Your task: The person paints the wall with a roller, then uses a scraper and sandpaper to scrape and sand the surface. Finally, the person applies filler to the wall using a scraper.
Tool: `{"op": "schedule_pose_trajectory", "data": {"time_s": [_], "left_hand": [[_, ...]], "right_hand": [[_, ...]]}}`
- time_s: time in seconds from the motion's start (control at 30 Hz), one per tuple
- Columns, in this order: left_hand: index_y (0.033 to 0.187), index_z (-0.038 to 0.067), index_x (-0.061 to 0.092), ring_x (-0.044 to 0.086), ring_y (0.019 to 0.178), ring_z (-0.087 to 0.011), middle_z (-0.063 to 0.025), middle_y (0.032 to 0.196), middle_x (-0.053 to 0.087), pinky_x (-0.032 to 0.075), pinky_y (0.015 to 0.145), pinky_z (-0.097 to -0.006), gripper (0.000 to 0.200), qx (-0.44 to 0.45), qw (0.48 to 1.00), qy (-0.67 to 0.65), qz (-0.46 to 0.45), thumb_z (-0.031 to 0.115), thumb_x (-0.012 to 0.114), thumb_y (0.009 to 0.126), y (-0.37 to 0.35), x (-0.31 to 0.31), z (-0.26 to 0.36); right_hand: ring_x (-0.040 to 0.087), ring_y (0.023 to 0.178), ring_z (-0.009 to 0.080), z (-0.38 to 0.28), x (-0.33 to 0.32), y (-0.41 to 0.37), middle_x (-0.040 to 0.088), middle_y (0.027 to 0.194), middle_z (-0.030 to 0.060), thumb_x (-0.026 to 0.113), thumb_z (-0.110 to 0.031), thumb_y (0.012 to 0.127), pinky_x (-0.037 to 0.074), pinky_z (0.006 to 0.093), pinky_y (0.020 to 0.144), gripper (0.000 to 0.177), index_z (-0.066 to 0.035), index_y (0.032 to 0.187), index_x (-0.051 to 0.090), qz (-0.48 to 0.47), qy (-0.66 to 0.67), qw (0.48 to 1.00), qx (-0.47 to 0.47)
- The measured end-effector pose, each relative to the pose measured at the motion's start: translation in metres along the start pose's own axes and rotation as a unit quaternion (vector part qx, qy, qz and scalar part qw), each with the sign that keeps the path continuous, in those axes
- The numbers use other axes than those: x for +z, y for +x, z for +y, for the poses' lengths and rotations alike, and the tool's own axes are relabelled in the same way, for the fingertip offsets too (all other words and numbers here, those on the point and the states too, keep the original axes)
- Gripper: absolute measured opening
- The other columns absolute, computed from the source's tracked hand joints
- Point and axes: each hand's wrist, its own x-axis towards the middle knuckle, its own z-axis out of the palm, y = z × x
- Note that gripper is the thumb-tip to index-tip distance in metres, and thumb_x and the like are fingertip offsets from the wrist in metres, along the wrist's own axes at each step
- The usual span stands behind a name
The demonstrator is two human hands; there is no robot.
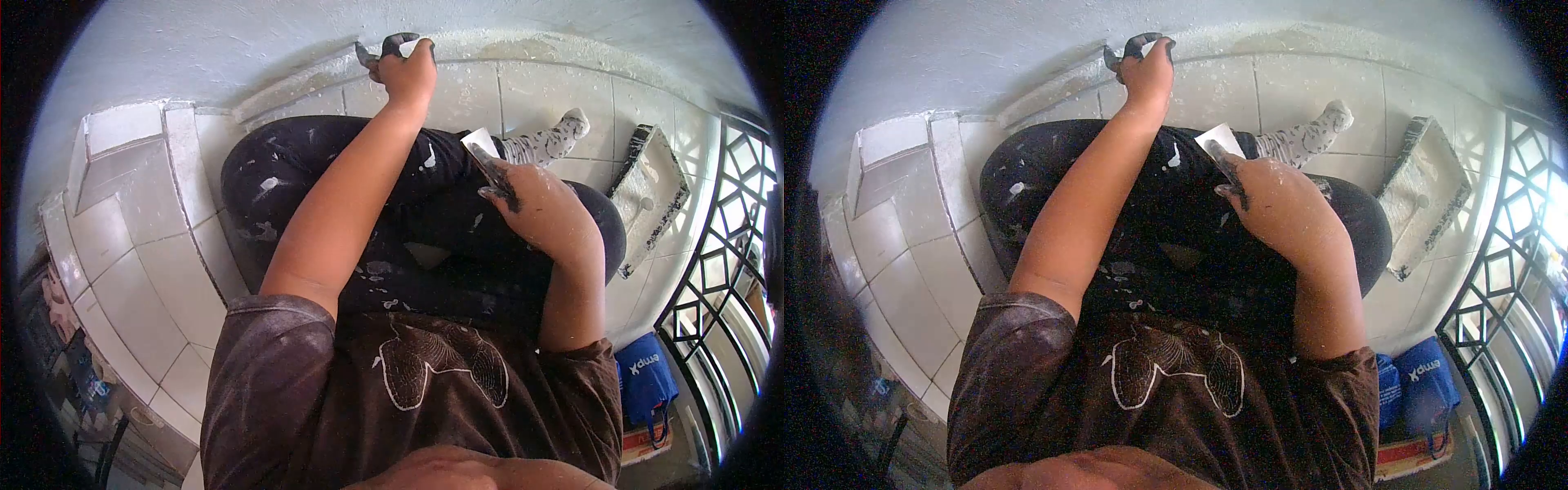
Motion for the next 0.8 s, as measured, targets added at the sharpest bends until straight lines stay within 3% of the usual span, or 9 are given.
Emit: {"op": "schedule_pose_trajectory", "data": {"time_s": [0.1, 0.27, 0.33, 0.4, 0.8], "left_hand": [[0.103, 0.008, 0.065, 0.032, 0.126, -0.0477, -0.0399, 0.117, 0.05, 0.019, 0.109, -0.0523, 0.034, 0.033, 0.999, -0.002, -0.005, 0.029, 0.071, 0.076, -0.0019, -0.0017, 0.0021], [0.1, 0.007, 0.065, 0.035, 0.125, -0.045, -0.0368, 0.104, 0.058, 0.019, 0.109, -0.0512, 0.033, 0.019, 0.999, -0.033, -0.006, 0.028, 0.071, 0.075, -0.0027, 0.0, 0.003], [0.098, 0.007, 0.066, 0.042, 0.11, -0.037, -0.0276, 0.095, 0.058, 0.027, 0.099, -0.0456, 0.028, 0.041, 0.999, -0.001, 0.013, 0.025, 0.071, 0.077, -0.0045, -0.0002, 0.0053], [0.093, 0.007, 0.068, 0.054, 0.082, -0.0208, -0.0091, 0.078, 0.059, 0.042, 0.078, -0.0341, 0.019, 0.081, 0.994, 0.044, 0.051, 0.02, 0.071, 0.08, -0.0085, 0.0003, 0.0107], [0.096, 0.006, 0.066, 0.053, 0.074, -0.0173, -0.0065, 0.075, 0.058, 0.043, 0.07, -0.0313, 0.018, 0.033, 0.999, 0.007, 0.035, 0.016, 0.07, 0.081, -0.0021, 0.0043, 0.001]], "right_hand": [[0.058, 0.092, 0.0432, 0.001, 0.0013, -0.002, 0.063, 0.093, 0.0228, 0.063, -0.024, 0.088, 0.046, 0.0487, 0.079, 0.032, -0.001, 0.11, 0.061, 0.018, -0.008, 1.0, -0.006], [0.058, 0.092, 0.0432, -0.0029, -0.0028, -0.0017, 0.063, 0.092, 0.0229, 0.063, -0.026, 0.088, 0.046, 0.0487, 0.079, 0.033, -0.001, 0.11, 0.061, 0.002, -0.001, 1.0, 0.007], [0.058, 0.092, 0.0432, -0.0029, -0.0023, -0.0021, 0.063, 0.092, 0.0229, 0.063, -0.026, 0.089, 0.046, 0.0487, 0.08, 0.033, -0.001, 0.11, 0.061, 0.008, -0.002, 1.0, 0.003], [0.058, 0.092, 0.0431, -0.0018, -0.0009, -0.0022, 0.063, 0.092, 0.0229, 0.063, -0.026, 0.089, 0.046, 0.0487, 0.08, 0.033, -0.001, 0.11, 0.061, 0.014, -0.005, 1.0, -0.001], [0.058, 0.097, 0.0424, -0.0026, -0.0021, -0.0019, 0.064, 0.098, 0.0216, 0.064, -0.026, 0.088, 0.046, 0.0484, 0.084, 0.033, -0.004, 0.113, 0.062, -0.009, -0.009, 1.0, 0.024]]}}
